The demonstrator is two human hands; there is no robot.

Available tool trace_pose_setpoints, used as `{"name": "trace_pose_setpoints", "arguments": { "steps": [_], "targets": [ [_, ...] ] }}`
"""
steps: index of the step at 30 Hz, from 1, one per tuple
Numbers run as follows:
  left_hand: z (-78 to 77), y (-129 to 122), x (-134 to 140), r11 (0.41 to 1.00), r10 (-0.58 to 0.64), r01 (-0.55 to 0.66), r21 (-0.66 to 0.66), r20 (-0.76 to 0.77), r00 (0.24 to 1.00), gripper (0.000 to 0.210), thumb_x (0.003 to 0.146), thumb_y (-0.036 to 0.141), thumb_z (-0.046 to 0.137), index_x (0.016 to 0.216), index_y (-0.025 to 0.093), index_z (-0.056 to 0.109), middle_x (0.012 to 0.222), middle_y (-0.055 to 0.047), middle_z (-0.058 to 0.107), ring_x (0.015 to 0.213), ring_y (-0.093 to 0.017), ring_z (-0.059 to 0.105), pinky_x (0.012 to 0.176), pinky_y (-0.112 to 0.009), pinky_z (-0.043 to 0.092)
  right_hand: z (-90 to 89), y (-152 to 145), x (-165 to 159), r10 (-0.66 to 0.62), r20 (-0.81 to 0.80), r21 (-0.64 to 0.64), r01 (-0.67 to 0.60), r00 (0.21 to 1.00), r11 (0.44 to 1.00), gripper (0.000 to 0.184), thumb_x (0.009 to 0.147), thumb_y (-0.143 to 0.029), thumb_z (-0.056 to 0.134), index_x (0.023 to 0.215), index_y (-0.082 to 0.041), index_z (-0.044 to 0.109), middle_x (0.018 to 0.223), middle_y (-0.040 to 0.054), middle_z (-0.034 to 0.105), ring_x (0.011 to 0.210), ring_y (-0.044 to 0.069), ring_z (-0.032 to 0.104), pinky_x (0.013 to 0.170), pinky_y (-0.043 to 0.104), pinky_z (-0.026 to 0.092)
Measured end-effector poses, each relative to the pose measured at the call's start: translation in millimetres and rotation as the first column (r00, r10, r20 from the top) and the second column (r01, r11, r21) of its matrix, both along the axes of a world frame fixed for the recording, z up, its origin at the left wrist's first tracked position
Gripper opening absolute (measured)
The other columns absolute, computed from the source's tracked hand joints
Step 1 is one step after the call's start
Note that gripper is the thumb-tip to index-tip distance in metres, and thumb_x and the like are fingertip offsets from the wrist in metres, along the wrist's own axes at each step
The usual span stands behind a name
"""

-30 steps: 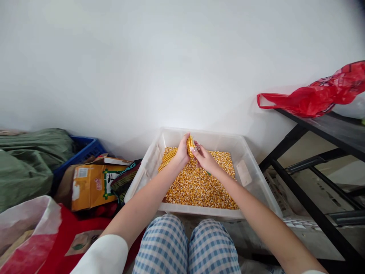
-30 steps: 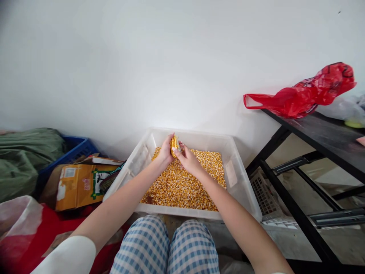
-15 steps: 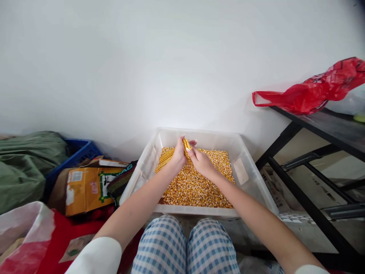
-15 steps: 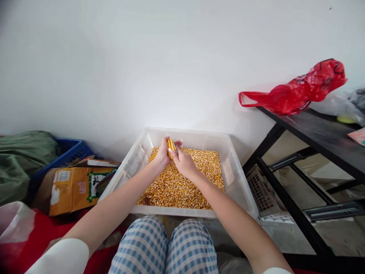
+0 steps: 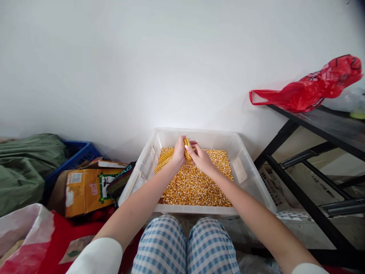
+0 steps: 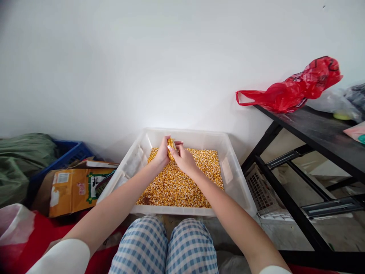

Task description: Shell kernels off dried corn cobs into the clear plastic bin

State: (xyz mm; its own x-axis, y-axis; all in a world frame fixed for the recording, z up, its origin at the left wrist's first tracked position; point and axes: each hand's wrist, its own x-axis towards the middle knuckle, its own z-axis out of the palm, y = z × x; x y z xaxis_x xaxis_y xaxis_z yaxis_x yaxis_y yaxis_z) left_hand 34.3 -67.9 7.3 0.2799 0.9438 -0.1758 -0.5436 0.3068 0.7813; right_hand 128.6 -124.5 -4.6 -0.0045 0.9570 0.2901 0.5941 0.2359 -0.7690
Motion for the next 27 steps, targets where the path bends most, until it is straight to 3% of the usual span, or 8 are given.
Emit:
{"name": "trace_pose_setpoints", "arguments": {
  "steps": [7, 15, 21, 27],
  "targets": [
    [-3.2, -2, 3, 0.995, 0.091, -0.085, 0.061, -0.101, 0.991, 0.030, 0.070, 0.042, 0.052, 0.066, 0.014, 0.061, 0.056, -0.007, 0.064, 0.059, -0.019, 0.062, 0.059, -0.029, 0.049, -5.2, 0, -6, -0.016, 0.114, 0.060, 0.009, 0.993, 0.998, 0.047, 0.094, -0.046, 0.019, 0.116, -0.016, 0.048, 0.076, 0.0055, 0.061, 0.060, 0.013, 0.056, 0.060, 0.024, 0.040],
    [-11.2, 7, 1, 0.995, 0.073, -0.062, 0.080, -0.156, 0.985, 0.035, 0.069, 0.045, 0.051, 0.069, 0.013, 0.063, 0.055, -0.008, 0.064, 0.059, -0.021, 0.062, 0.059, -0.029, 0.048, -6.6, 1, -9, -0.086, 0.183, 0.043, 0.079, 0.979, 0.996, 0.050, 0.095, -0.043, 0.013, 0.095, -0.015, 0.055, 0.063, 0.0041, 0.058, 0.058, 0.013, 0.055, 0.058, 0.022, 0.037],
    [-11.1, 8, 2, 0.993, 0.091, -0.077, 0.094, -0.165, 0.982, 0.033, 0.070, 0.043, 0.051, 0.068, 0.012, 0.063, 0.056, -0.009, 0.065, 0.061, -0.021, 0.063, 0.061, -0.029, 0.049, -8.1, 0, -12, -0.111, 0.151, 0.017, 0.109, 0.982, 0.994, 0.050, 0.095, -0.044, 0.013, 0.097, -0.016, 0.054, 0.064, 0.0037, 0.058, 0.054, 0.012, 0.054, 0.057, 0.022, 0.037],
    [-17.2, 12, 3, 0.995, 0.077, -0.067, 0.080, -0.136, 0.988, 0.028, 0.070, 0.039, 0.052, 0.067, 0.013, 0.062, 0.057, -0.009, 0.065, 0.060, -0.020, 0.063, 0.061, -0.029, 0.050, -13.4, 2, -16, -0.126, 0.083, 0.000, 0.126, 0.989, 0.992, 0.049, 0.094, -0.046, 0.015, 0.111, -0.017, 0.051, 0.067, 0.0042, 0.059, 0.058, 0.014, 0.056, 0.060, 0.024, 0.040]
  ]
}}
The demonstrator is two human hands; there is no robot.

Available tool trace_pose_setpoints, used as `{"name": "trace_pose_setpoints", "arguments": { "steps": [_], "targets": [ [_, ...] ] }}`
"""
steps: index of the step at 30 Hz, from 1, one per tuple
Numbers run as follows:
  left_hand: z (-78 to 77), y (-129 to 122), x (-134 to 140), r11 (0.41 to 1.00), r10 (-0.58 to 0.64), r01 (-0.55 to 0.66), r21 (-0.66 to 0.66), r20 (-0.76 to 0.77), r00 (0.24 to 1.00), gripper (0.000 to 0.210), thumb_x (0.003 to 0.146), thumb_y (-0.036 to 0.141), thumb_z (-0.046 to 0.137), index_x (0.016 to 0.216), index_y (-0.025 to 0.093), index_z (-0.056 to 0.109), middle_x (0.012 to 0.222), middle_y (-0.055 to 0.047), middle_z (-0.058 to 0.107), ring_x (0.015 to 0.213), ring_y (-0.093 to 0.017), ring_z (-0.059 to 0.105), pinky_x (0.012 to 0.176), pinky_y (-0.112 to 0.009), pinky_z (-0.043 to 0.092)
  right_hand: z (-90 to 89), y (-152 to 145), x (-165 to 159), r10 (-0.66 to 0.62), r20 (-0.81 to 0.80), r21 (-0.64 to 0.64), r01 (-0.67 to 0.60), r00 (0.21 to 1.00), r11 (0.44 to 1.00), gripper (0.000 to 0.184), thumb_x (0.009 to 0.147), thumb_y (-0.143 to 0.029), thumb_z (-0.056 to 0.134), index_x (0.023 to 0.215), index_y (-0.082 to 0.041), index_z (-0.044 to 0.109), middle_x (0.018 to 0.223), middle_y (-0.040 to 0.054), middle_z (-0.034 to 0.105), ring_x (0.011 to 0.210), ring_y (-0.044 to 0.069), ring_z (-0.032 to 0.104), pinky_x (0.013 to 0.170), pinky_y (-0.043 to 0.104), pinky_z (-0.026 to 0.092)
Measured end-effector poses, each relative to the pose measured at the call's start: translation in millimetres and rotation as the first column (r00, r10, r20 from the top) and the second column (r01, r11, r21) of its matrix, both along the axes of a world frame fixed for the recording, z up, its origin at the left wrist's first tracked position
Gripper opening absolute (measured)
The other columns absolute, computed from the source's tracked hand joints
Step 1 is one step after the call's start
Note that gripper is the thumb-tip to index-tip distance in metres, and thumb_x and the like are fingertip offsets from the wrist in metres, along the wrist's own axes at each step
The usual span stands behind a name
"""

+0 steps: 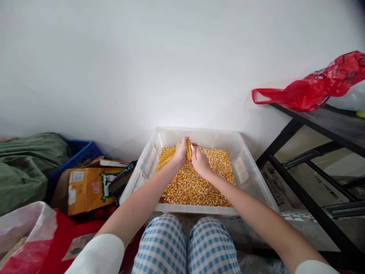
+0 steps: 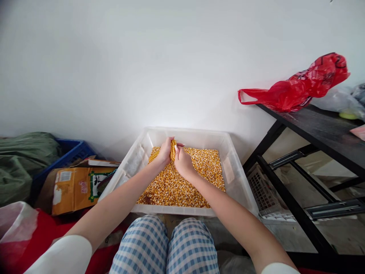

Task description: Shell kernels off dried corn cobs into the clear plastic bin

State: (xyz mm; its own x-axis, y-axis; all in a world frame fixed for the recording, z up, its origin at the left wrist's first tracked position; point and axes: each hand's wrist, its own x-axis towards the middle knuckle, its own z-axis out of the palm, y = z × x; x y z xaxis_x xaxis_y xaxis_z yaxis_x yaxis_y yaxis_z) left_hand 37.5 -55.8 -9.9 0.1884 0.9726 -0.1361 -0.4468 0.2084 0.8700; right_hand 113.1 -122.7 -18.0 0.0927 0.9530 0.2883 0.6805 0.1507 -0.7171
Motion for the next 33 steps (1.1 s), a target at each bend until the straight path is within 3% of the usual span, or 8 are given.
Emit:
{"name": "trace_pose_setpoints", "arguments": {
  "steps": [14, 21, 25, 33],
  "targets": [
    [-4.4, -2, 2, 0.999, 0.050, -0.049, -0.016, 0.054, 0.997, 0.019, 0.069, 0.031, 0.054, 0.073, 0.014, 0.060, 0.055, -0.005, 0.063, 0.060, -0.019, 0.063, 0.063, -0.029, 0.049, -10.3, 4, -4, -0.039, -0.117, -0.009, 0.038, 0.992, 0.999, 0.042, 0.095, -0.041, 0.019, 0.114, -0.017, 0.047, 0.075, 0.0055, 0.061, 0.058, 0.014, 0.057, 0.061, 0.025, 0.043],
    [-6.8, 0, 2, 0.999, 0.041, -0.041, 0.020, 0.016, 0.999, 0.024, 0.069, 0.040, 0.055, 0.066, 0.016, 0.056, 0.051, 0.000, 0.055, 0.050, -0.015, 0.056, 0.053, -0.026, 0.045, -5.8, 10, 7, 0.028, -0.277, -0.094, -0.056, 0.960, 0.994, 0.051, 0.088, -0.061, 0.023, 0.111, -0.022, 0.046, 0.073, 0.0002, 0.058, 0.045, 0.009, 0.051, 0.046, 0.021, 0.039],
    [-3.6, -8, 6, 0.985, 0.136, -0.134, 0.112, -0.013, 0.991, 0.019, 0.068, 0.035, 0.058, 0.064, 0.018, 0.053, 0.050, 0.003, 0.050, 0.050, -0.013, 0.052, 0.053, -0.023, 0.042, -2.3, 10, 12, 0.028, -0.196, -0.042, -0.037, 0.980, 0.998, 0.049, 0.089, -0.060, 0.023, 0.109, -0.021, 0.047, 0.068, -0.0009, 0.056, 0.050, 0.010, 0.051, 0.051, 0.021, 0.040],
    [-5.7, -11, 7, 0.994, 0.099, -0.097, 0.044, -0.033, 0.995, 0.017, 0.069, 0.034, 0.059, 0.065, 0.019, 0.052, 0.047, 0.003, 0.049, 0.055, -0.016, 0.057, 0.057, -0.026, 0.045, 0.6, 5, 7, -0.012, -0.079, -0.041, 0.009, 0.997, 0.999, 0.045, 0.094, -0.047, 0.016, 0.106, -0.017, 0.048, 0.064, 0.0025, 0.053, 0.050, 0.014, 0.051, 0.054, 0.025, 0.040]
  ]
}}
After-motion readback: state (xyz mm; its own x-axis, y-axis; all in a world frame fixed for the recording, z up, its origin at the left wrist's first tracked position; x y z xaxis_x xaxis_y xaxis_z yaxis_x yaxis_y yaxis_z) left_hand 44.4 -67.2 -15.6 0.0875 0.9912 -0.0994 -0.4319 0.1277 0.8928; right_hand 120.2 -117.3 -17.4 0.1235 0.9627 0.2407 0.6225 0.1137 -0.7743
